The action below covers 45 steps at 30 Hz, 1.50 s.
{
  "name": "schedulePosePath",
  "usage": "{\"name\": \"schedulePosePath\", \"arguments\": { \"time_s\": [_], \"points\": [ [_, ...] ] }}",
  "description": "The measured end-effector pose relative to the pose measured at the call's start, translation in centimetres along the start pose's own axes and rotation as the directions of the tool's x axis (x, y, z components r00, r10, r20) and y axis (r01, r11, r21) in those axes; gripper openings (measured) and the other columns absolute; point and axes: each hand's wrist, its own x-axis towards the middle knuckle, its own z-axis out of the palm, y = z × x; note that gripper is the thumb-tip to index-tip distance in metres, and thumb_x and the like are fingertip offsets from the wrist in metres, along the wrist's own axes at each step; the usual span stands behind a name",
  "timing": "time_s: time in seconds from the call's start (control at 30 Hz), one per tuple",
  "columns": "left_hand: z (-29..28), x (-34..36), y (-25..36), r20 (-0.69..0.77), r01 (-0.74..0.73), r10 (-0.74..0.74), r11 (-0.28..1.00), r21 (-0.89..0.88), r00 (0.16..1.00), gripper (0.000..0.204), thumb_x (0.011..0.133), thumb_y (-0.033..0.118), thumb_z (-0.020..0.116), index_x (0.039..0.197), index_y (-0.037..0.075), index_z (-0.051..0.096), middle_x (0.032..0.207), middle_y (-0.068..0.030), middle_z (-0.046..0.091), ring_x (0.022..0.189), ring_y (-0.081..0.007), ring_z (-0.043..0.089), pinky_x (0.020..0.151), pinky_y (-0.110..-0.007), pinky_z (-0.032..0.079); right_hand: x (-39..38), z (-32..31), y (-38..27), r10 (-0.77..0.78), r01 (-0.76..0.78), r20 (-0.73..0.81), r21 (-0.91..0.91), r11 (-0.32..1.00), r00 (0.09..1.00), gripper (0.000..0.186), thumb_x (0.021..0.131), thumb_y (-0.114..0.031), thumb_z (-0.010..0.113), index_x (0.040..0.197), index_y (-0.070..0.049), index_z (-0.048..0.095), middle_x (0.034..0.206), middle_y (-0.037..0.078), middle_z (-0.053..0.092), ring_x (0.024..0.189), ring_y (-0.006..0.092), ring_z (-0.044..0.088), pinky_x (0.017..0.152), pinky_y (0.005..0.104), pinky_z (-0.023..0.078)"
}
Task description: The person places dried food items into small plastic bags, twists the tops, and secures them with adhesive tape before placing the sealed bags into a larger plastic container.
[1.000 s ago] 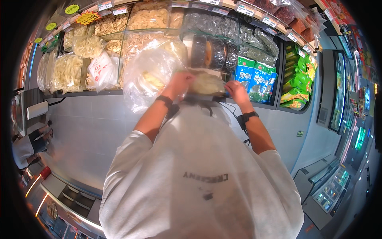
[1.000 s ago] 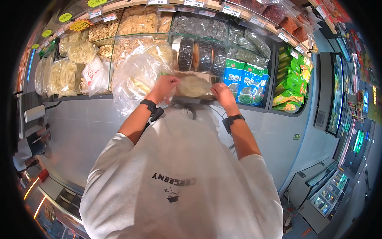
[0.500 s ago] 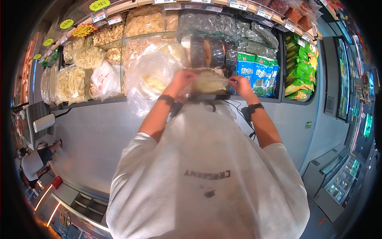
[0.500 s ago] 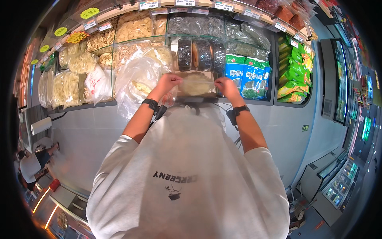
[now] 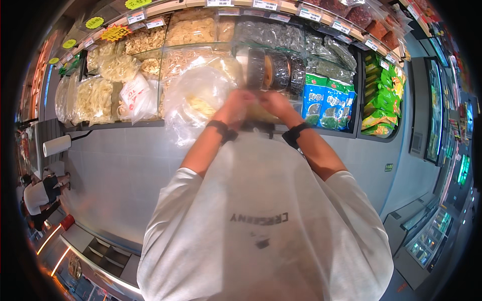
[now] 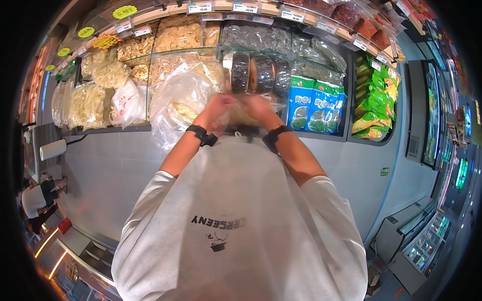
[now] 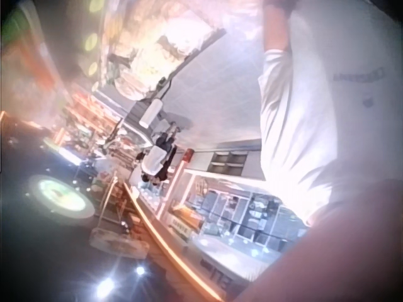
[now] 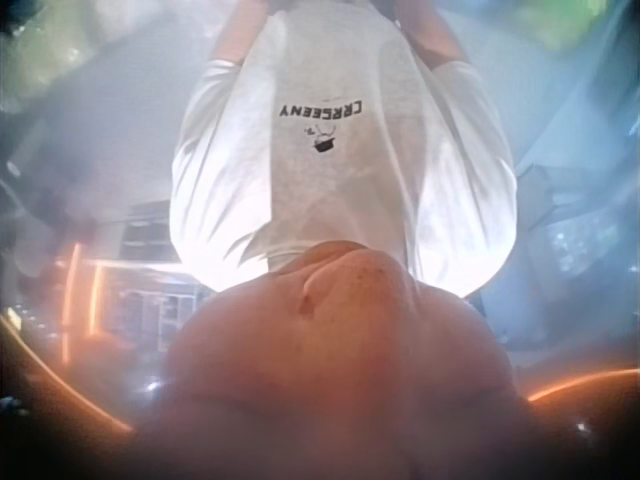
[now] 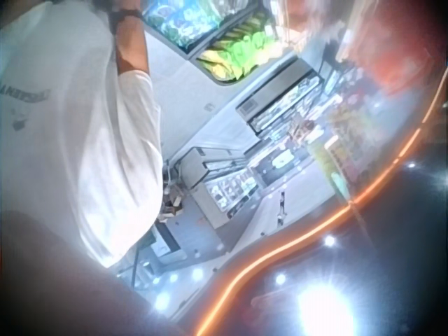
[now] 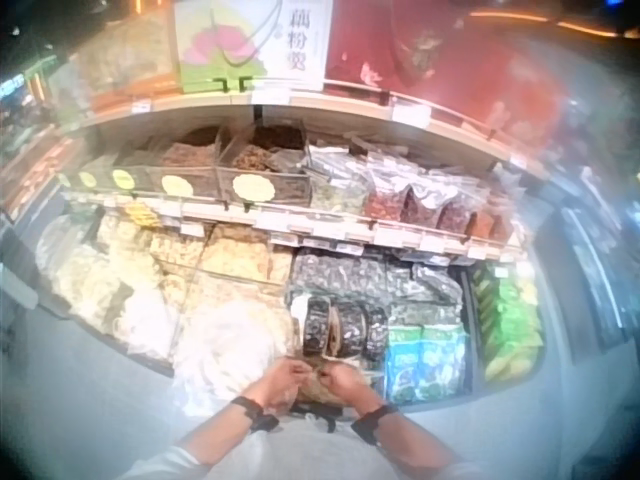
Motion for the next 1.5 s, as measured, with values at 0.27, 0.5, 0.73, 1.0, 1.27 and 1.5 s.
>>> {"name": "schedulePosePath", "arguments": {
  "time_s": [0.27,0.5,0.73,1.0,1.27,1.5],
  "points": [
    [-1.3,0.4,-2.4,0.029,-0.107,0.104,0.984,0.14,0.994,0.014,0.085,0.012,0.075,0.095,0.002,0.076,0.088,-0.0086,0.074,0.08,-0.0159,0.07,0.075,-0.03,0.055,1.0,1.7,1.5,-0.206,0.209,-0.112,0.019,0.978,0.972,0.014,0.081,-0.016,0.065,0.088,-0.005,0.071,0.092,0.019,0.069,0.09,0.0397,0.064,0.08,0.0475,0.052],
    [-1.5,0.1,-2.0,0.031,-0.111,0.107,0.981,0.162,0.994,0.013,0.085,0.012,0.075,0.095,0.002,0.076,0.091,-0.0109,0.072,0.081,-0.0201,0.071,0.074,-0.032,0.055,1.1,0.7,0.8,-0.228,0.236,-0.089,0.087,0.968,0.97,0.016,0.08,-0.016,0.07,0.091,-0.006,0.072,0.094,0.016,0.07,0.092,0.0374,0.065,0.083,0.0449,0.053],
    [-0.7,0.3,-2.3,0.015,-0.115,0.114,0.988,0.105,0.993,0.014,0.085,0.011,0.074,0.094,0.001,0.076,0.089,-0.0134,0.071,0.08,-0.0223,0.07,0.074,-0.033,0.055,1.8,0.9,0.5,-0.206,0.21,-0.043,0.114,0.971,0.978,0.019,0.082,-0.022,0.073,0.093,-0.007,0.074,0.096,0.015,0.07,0.094,0.036,0.066,0.085,0.0437,0.052],
    [-0.8,-0.5,-0.6,0.002,-0.16,0.165,0.952,0.261,0.986,0.017,0.087,0.016,0.074,0.096,0.002,0.077,0.089,-0.014,0.073,0.079,-0.0223,0.071,0.073,-0.034,0.055,2.9,1.3,1.2,-0.181,0.176,0.072,0.064,0.982,0.981,0.015,0.083,-0.018,0.072,0.092,-0.006,0.074,0.092,0.014,0.071,0.086,0.0313,0.068,0.077,0.0407,0.053],
    [-0.2,-1.2,-1.2,0.04,-0.049,0.044,0.989,0.143,0.998,0.025,0.091,0.021,0.071,0.106,0.001,0.074,0.099,-0.0149,0.075,0.092,-0.0211,0.072,0.082,-0.033,0.055,3.0,0.9,1.0,-0.154,0.14,0.132,0.114,0.984,0.979,0.018,0.079,-0.02,0.072,0.09,-0.006,0.074,0.091,0.016,0.072,0.087,0.0348,0.069,0.079,0.043,0.054],
    [0.3,-0.8,-1.2,0.007,-0.027,0.026,0.992,0.122,1.0,0.025,0.09,0.018,0.072,0.107,0.0,0.074,0.099,-0.015,0.075,0.095,-0.0218,0.072,0.084,-0.033,0.056,3.0,0.5,1.0,-0.146,0.134,0.126,0.101,0.986,0.981,0.017,0.079,-0.02,0.071,0.09,-0.008,0.075,0.091,0.016,0.072,0.087,0.0341,0.069,0.078,0.0426,0.055]
  ]
}}
